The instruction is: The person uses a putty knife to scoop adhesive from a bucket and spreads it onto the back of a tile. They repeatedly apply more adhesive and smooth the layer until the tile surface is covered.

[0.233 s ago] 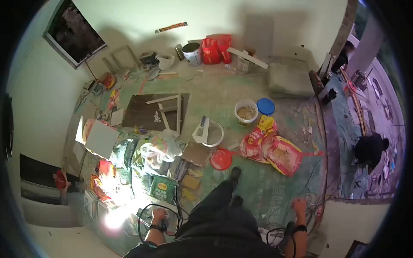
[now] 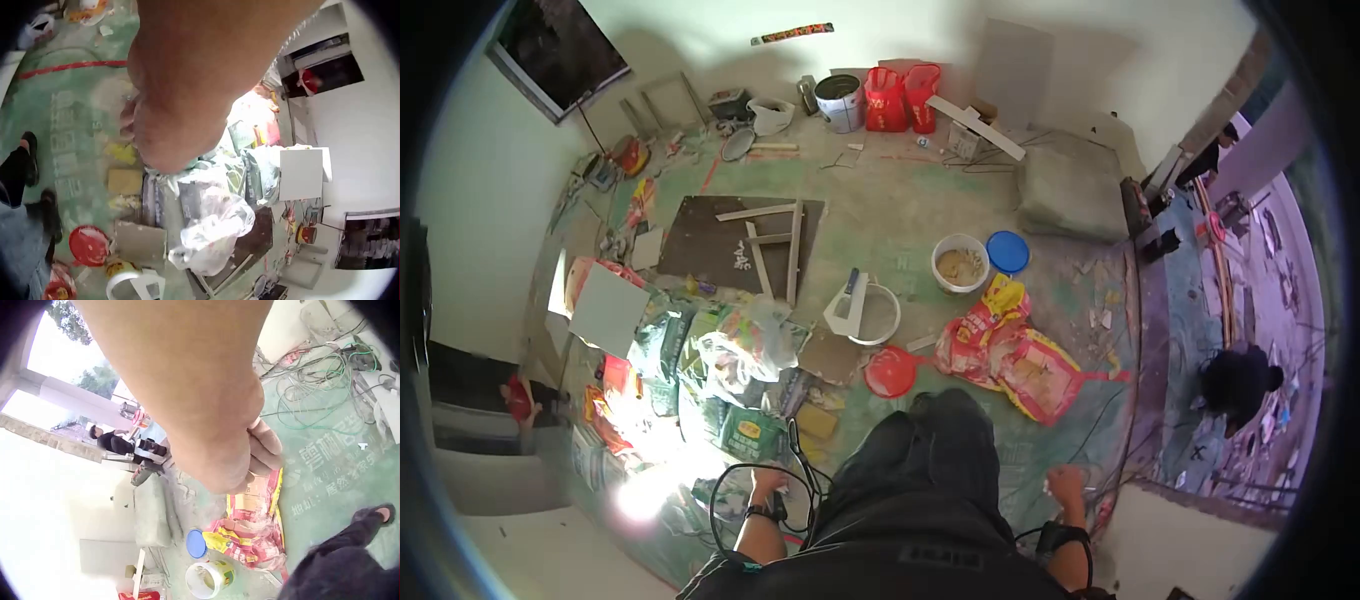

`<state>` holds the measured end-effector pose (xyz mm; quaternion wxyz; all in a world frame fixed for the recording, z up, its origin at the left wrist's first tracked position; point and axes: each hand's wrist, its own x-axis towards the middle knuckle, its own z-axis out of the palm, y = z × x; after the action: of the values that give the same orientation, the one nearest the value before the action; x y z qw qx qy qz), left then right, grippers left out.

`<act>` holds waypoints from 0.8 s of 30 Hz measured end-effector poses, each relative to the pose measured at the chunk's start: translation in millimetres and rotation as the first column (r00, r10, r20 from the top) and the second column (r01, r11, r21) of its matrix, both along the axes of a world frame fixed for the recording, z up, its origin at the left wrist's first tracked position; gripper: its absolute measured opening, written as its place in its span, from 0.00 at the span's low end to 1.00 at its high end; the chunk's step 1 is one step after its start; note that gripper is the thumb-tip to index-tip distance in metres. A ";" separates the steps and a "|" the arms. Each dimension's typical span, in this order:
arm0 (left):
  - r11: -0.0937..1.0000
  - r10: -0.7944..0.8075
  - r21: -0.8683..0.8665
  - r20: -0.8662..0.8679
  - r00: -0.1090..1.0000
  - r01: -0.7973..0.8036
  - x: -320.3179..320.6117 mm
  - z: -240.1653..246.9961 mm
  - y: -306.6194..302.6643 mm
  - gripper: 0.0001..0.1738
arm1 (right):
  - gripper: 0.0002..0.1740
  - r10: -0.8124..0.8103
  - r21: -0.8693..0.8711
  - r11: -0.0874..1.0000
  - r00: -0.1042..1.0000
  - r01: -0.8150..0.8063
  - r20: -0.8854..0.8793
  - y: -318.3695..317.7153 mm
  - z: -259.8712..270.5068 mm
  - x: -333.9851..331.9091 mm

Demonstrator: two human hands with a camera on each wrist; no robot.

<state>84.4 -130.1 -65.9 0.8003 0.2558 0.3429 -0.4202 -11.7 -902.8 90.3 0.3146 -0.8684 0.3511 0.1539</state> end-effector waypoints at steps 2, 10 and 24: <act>0.193 -0.527 0.955 -0.094 0.844 0.227 83.8 74.0 -53.9 0.15 | 0.12 0.131 0.040 0.991 0.990 -0.129 -0.051 -10.6 -1.0 12.8; 0.131 -0.339 0.989 -0.014 0.941 0.062 251.2 26.4 -117.3 0.13 | 0.10 -0.307 0.349 0.852 0.913 0.389 -0.269 -88.1 28.3 209.0; -0.189 -0.769 0.943 -0.316 0.555 0.275 414.4 57.3 -161.7 0.19 | 0.15 0.100 0.179 0.978 0.993 -0.110 0.069 -171.4 46.1 702.8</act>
<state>498.8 -291.8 -8.5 0.2076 0.8959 0.2123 -0.3305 691.1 -1074.2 136.4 0.3948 -0.8574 0.2795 0.1758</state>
